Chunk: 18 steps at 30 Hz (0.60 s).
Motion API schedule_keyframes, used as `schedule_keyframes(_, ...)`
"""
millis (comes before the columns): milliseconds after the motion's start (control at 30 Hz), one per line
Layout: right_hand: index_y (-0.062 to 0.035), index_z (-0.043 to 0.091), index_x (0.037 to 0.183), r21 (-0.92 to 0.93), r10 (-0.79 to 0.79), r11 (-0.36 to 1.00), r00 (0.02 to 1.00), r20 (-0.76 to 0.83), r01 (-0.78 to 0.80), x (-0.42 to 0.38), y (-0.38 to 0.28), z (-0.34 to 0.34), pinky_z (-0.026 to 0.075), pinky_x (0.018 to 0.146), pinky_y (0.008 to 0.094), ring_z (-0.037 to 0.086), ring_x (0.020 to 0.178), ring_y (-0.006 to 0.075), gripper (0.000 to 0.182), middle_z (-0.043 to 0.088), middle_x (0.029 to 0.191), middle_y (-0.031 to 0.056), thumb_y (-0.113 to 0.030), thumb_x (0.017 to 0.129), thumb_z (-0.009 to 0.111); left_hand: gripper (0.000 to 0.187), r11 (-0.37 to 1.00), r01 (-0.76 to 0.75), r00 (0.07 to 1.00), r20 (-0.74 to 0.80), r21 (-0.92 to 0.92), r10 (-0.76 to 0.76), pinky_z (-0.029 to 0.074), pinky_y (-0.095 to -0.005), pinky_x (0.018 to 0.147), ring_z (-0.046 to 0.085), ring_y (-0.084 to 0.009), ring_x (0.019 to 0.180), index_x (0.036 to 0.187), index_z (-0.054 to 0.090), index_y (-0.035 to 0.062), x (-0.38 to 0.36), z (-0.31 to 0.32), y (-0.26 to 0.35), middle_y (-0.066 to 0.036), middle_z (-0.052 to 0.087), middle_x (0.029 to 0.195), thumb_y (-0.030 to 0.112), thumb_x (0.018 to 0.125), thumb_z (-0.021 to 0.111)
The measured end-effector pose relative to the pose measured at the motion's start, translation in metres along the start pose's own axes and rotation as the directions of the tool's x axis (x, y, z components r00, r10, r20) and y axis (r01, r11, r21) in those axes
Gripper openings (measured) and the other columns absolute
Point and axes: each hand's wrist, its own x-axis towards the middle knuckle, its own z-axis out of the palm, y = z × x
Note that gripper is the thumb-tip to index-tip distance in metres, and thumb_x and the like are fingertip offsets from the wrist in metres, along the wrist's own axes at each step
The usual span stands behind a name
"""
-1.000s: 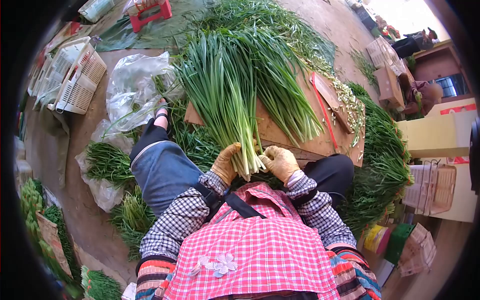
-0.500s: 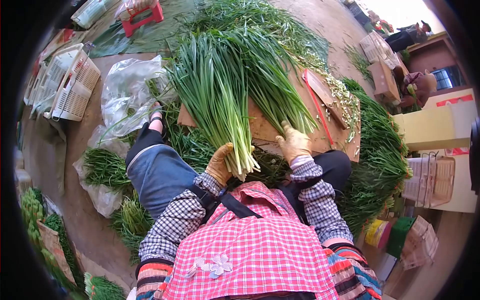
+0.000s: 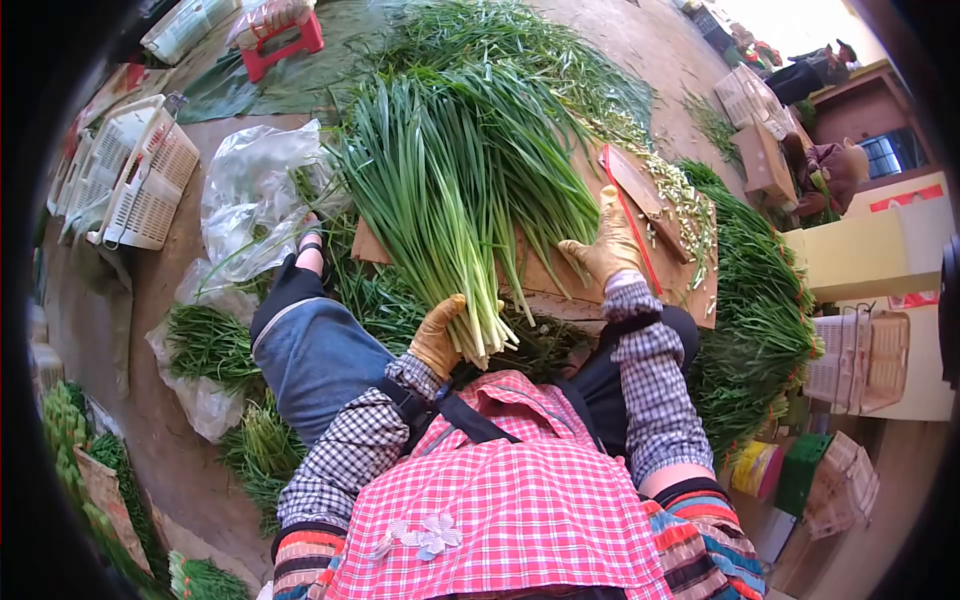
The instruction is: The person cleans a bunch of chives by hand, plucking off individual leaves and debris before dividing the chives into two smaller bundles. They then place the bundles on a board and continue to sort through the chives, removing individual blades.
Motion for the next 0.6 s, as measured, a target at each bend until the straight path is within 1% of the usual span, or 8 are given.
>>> schedule_keyframes(67, 0.0003, 0.028, 0.144, 0.134, 0.087, 0.983, 0.963, 0.256, -0.124, 0.005, -0.007, -0.004, 0.041, 0.101, 0.0382, 0.052, 0.120, 0.0363, 0.088, 0.053, 0.129, 0.0248, -0.035, 0.078, 0.074, 0.049, 1.000, -0.014, 1.000, -0.013, 0.008, 0.014, 0.055, -0.0527, 0.080, 0.063, -0.0377, 0.100, 0.120, 0.058, -0.0007, 0.000, 0.001, 0.001, -0.028, 0.058, 0.119, 0.030, 0.082, 0.069)
schedule_keyframes(167, 0.0017, 0.038, 0.139, 0.285, -0.135, 0.955, 0.976, 0.171, 0.082, -0.007, -0.013, 0.015, 0.045, 0.095, 0.0362, 0.059, 0.112, 0.0305, 0.077, 0.059, 0.124, 0.0200, -0.027, 0.078, 0.075, 0.046, 1.000, -0.025, 0.999, -0.040, 0.008, 0.025, 0.055, -0.0517, 0.079, 0.064, -0.0366, 0.098, 0.117, 0.060, 0.0011, -0.001, 0.005, 0.000, -0.027, 0.059, 0.117, 0.030, 0.083, 0.070)
schedule_keyframes(200, 0.0015, 0.048, 0.131, 0.686, -0.259, 0.725, 0.947, 0.192, 0.060, -0.001, 0.006, 0.051, 0.048, 0.090, 0.0321, 0.061, 0.102, 0.0215, 0.054, 0.063, 0.116, 0.0116, -0.017, 0.085, 0.068, 0.047, 1.000, -0.029, 0.998, -0.053, 0.007, 0.030, 0.056, -0.0521, 0.078, 0.064, -0.0368, 0.097, 0.118, 0.058, 0.0009, -0.002, 0.001, -0.002, -0.026, 0.060, 0.117, 0.030, 0.083, 0.069)
schedule_keyframes(300, 0.0022, 0.053, 0.125, 0.928, -0.216, 0.238, 0.916, 0.339, -0.287, -0.018, -0.016, 0.016, 0.046, 0.089, 0.0296, 0.059, 0.099, 0.0176, 0.045, 0.063, 0.112, 0.0107, -0.020, 0.087, 0.064, 0.047, 0.999, -0.037, 0.997, -0.068, 0.018, 0.038, 0.057, -0.0519, 0.076, 0.065, -0.0365, 0.095, 0.119, 0.057, 0.0009, -0.001, -0.008, -0.002, -0.025, 0.061, 0.116, 0.029, 0.083, 0.069)
schedule_keyframes(333, 0.0012, 0.055, 0.121, 0.925, -0.176, 0.220, 0.920, 0.350, -0.309, -0.010, -0.001, 0.026, 0.047, 0.083, 0.0272, 0.058, 0.091, 0.0132, 0.035, 0.063, 0.104, 0.0056, -0.015, 0.091, 0.058, 0.046, 0.999, -0.030, 0.998, -0.061, 0.030, 0.032, 0.057, -0.0509, 0.077, 0.065, -0.0359, 0.095, 0.117, 0.059, 0.0012, -0.002, -0.001, -0.001, -0.025, 0.061, 0.115, 0.030, 0.083, 0.069)
schedule_keyframes(433, 0.0016, 0.058, 0.118, 0.886, -0.094, 0.361, 0.934, 0.345, -0.291, 0.001, 0.032, 0.033, 0.047, 0.084, 0.0298, 0.060, 0.092, 0.0170, 0.034, 0.065, 0.104, 0.0089, -0.019, 0.091, 0.057, 0.046, 0.997, -0.029, 0.998, -0.057, 0.068, 0.032, 0.057, -0.0498, 0.077, 0.065, -0.0354, 0.094, 0.114, 0.061, 0.0012, 0.000, 0.006, 0.002, -0.026, 0.061, 0.115, 0.032, 0.082, 0.070)
schedule_keyframes(500, 0.0022, 0.057, 0.119, 0.720, -0.174, 0.693, 0.979, 0.110, 0.042, 0.008, 0.056, 0.045, 0.047, 0.086, 0.0317, 0.061, 0.095, 0.0208, 0.037, 0.065, 0.108, 0.0122, -0.022, 0.091, 0.058, 0.046, 0.997, -0.033, 0.998, -0.058, 0.067, 0.036, 0.057, -0.0498, 0.076, 0.065, -0.0353, 0.094, 0.114, 0.061, 0.0010, -0.002, 0.006, 0.000, -0.026, 0.061, 0.115, 0.032, 0.082, 0.070)
schedule_keyframes(600, 0.0022, 0.055, 0.122, 0.569, -0.004, 0.821, 0.996, 0.086, -0.046, 0.001, 0.040, 0.032, 0.046, 0.089, 0.0344, 0.061, 0.101, 0.0262, 0.043, 0.064, 0.112, 0.0161, -0.026, 0.090, 0.060, 0.046, 0.998, -0.021, 0.998, -0.057, 0.056, 0.024, 0.057, -0.0499, 0.075, 0.065, -0.0353, 0.094, 0.115, 0.061, 0.0012, -0.003, 0.008, 0.001, -0.027, 0.060, 0.116, 0.033, 0.082, 0.070)
